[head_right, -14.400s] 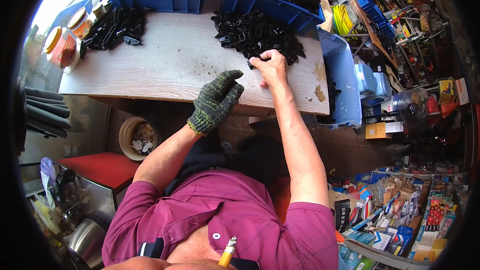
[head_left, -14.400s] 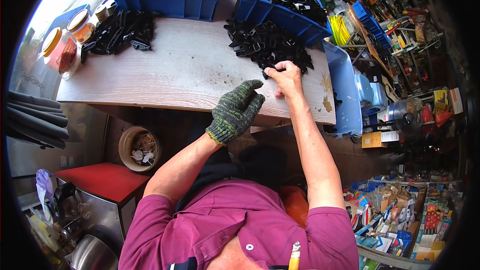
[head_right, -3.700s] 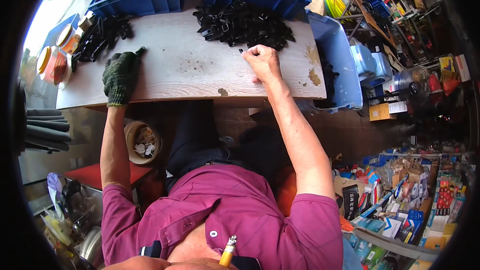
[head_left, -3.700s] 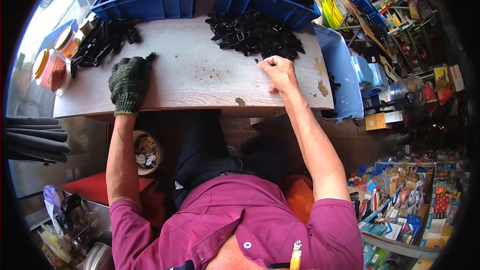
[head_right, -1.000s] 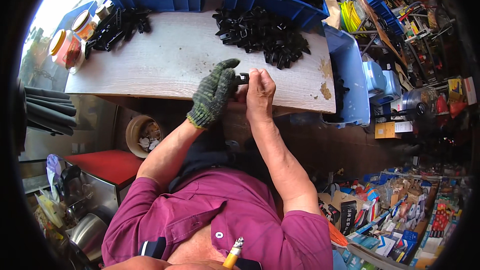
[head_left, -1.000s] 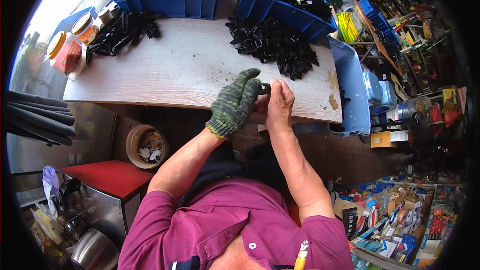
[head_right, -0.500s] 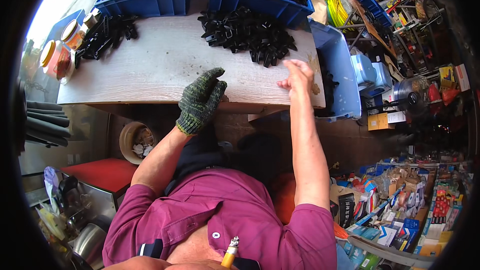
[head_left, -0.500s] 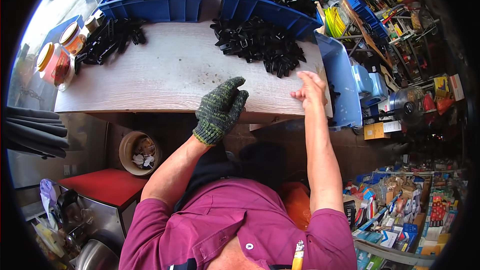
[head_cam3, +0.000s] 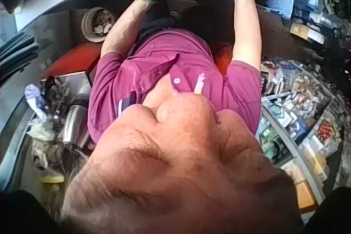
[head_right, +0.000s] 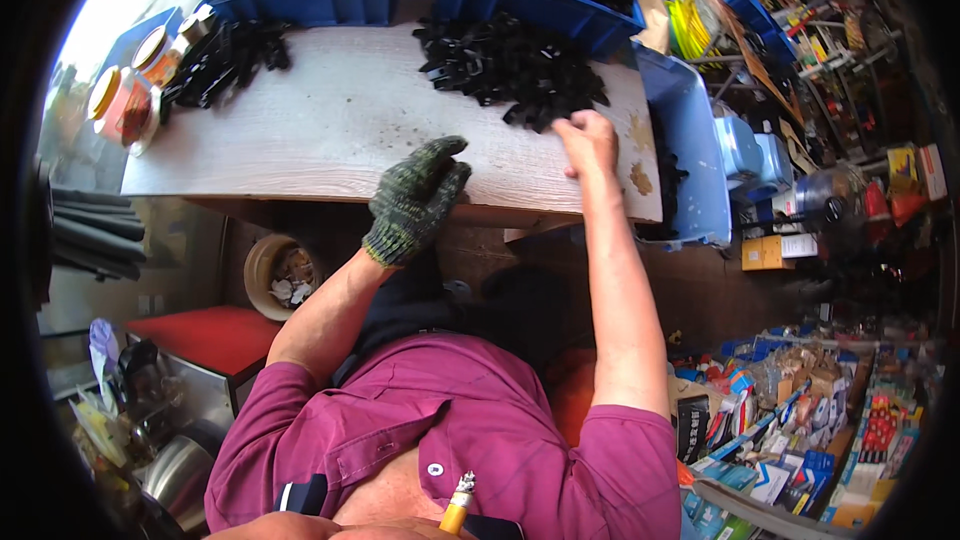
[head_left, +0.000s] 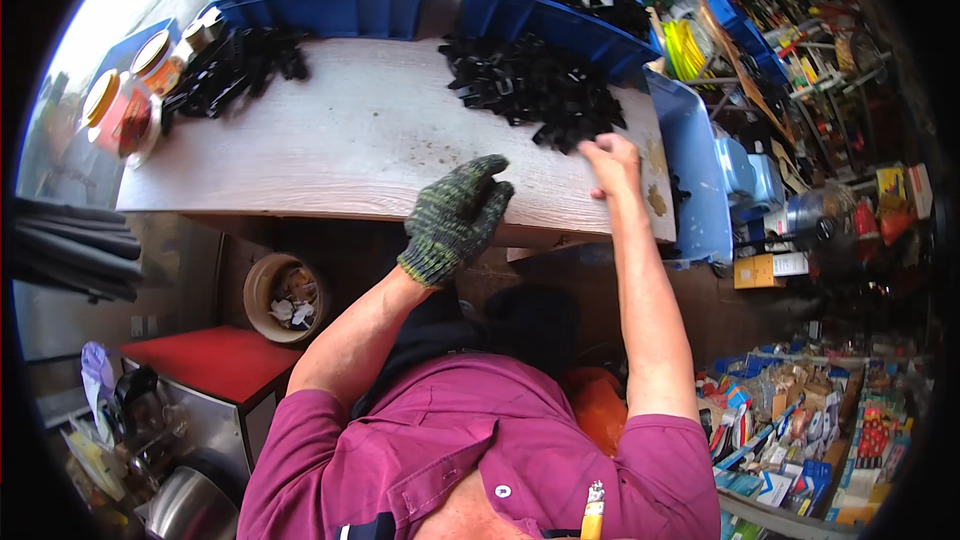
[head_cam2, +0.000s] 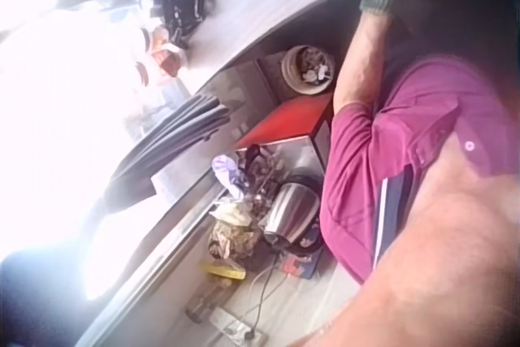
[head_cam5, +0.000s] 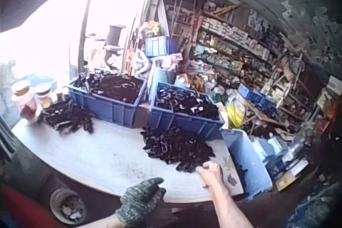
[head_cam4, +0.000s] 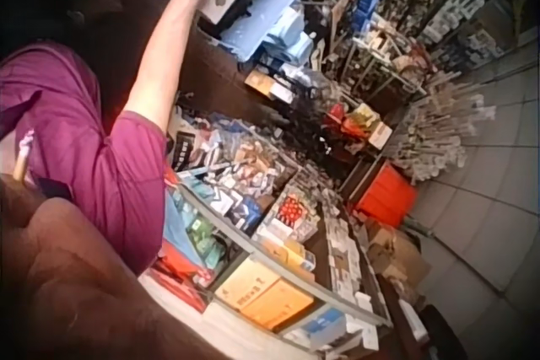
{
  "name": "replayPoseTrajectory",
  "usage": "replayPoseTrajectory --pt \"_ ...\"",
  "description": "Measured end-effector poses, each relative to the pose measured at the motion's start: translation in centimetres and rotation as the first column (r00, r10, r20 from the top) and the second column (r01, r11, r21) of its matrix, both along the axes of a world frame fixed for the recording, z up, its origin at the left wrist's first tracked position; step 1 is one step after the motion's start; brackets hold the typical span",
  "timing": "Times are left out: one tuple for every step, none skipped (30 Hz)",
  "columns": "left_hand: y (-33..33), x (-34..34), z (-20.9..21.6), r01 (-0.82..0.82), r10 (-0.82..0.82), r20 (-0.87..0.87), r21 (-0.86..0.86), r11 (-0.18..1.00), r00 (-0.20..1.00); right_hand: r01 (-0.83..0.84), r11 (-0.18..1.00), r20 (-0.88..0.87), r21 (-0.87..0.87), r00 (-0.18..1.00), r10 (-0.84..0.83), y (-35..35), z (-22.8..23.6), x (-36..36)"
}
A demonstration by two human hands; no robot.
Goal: The person assembles small black hardware components by hand at a workbench, then sorts the assembled components into blue storage bins.
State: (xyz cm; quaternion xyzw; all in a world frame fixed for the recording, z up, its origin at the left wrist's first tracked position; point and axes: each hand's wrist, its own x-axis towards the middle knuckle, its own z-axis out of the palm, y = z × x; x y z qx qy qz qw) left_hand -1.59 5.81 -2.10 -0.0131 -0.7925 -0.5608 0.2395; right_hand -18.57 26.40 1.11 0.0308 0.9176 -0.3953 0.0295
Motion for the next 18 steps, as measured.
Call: replayPoseTrajectory --pt "0.1 -0.1 0.2 0.029 -0.037 0.055 0.129 0.991 0.998 0.028 0.995 0.024 -0.095 0.999 -0.026 0.7 -0.2 0.0" --pt "0.0 -0.6 0.6 0.051 -0.06 0.082 0.108 0.993 0.995 0.051 0.985 0.054 -0.162 0.998 -0.043 1.7 -0.2 0.0" --pt "-0.1 -1.0 -0.4 0.097 -0.116 0.063 0.255 0.962 0.991 0.063 0.971 0.09 -0.23 0.995 -0.043 2.2 -0.3 0.1" --pt "-0.2 -1.3 -0.1 0.075 -0.083 0.054 0.136 0.988 0.995 0.069 0.944 0.121 -0.321 0.992 -0.031 2.6 -0.2 0.5" --pt "-0.2 -1.7 0.3 0.052 -0.053 0.041 0.014 0.999 0.998 0.079 0.909 0.151 -0.409 0.988 -0.018 2.6 0.1 1.1" --pt "-0.1 -2.1 0.0 0.029 -0.029 0.006 -0.05 0.998 1.0 0.016 0.879 0.163 -0.477 0.984 0.07 2.1 0.3 2.0" --pt "-0.1 -2.6 -0.2 0.005 -0.009 -0.03 -0.114 0.993 1.0 -0.04 0.839 0.169 -0.542 0.973 0.156 1.5 0.2 2.8" --pt "0.3 -3.4 0.1 0.044 -0.052 -0.05 -0.145 0.988 0.997 -0.081 0.823 0.152 -0.563 0.968 0.199 1.1 0.1 3.7" --pt "0.4 -3.7 0.4 0.085 -0.087 -0.001 -0.181 0.98 0.996 -0.094 0.819 0.153 -0.567 0.964 0.217 0.0 0.1 4.7" --pt "0.3 -3.9 0.3 0.095 -0.099 -0.005 -0.235 0.967 0.995 -0.138 0.783 0.159 -0.607 0.944 0.29 -1.1 0.1 5.7" --pt "0.3 -4.1 0.1 0.11 -0.118 -0.01 -0.288 0.951 0.993 -0.175 0.744 0.161 -0.645 0.921 0.356 -1.8 0.2 6.3" --pt "0.2 -4.4 -0.1 0.111 -0.13 -0.04 -0.316 0.942 0.991 -0.262 0.726 0.106 -0.636 0.902 0.418 -2.2 -0.4 6.2" --pt "0.2 -4.6 -0.4 0.103 -0.122 -0.04 -0.319 0.942 0.992 -0.268 0.723 0.104 -0.637 0.899 0.425 -2.6 -0.5 6.3" --pt "0.0 -4.6 -0.1 0.103 -0.126 -0.048 -0.337 0.936 0.991 -0.258 0.721 0.109 -0.643 0.901 0.42 -2.8 -0.6 6.3" --pt "-0.2 -4.6 0.1 0.103 -0.131 -0.056 -0.355 0.929 0.99 -0.248 0.72 0.114 -0.648 0.903 0.415 -3.0 -0.7 6.3" --pt "-0.2 -4.4 0.2 0.108 -0.135 -0.058 -0.332 0.937 0.989 -0.264 0.718 0.09 -0.644 0.906 0.414 -3.2 -0.9 6.3" --pt "-0.4 -4.2 0.2 0.1 -0.126 -0.058 -0.333 0.938 0.99 -0.271 0.715 0.09 -0.645 0.902 0.422 -3.4 -0.9 6.5" --pt "-0.5 -4.1 0.3 0.095 -0.102 0.0 -0.364 0.926 0.995 -0.27 0.726 0.106 -0.632 0.898 0.427 -3.6 -0.7 6.7"
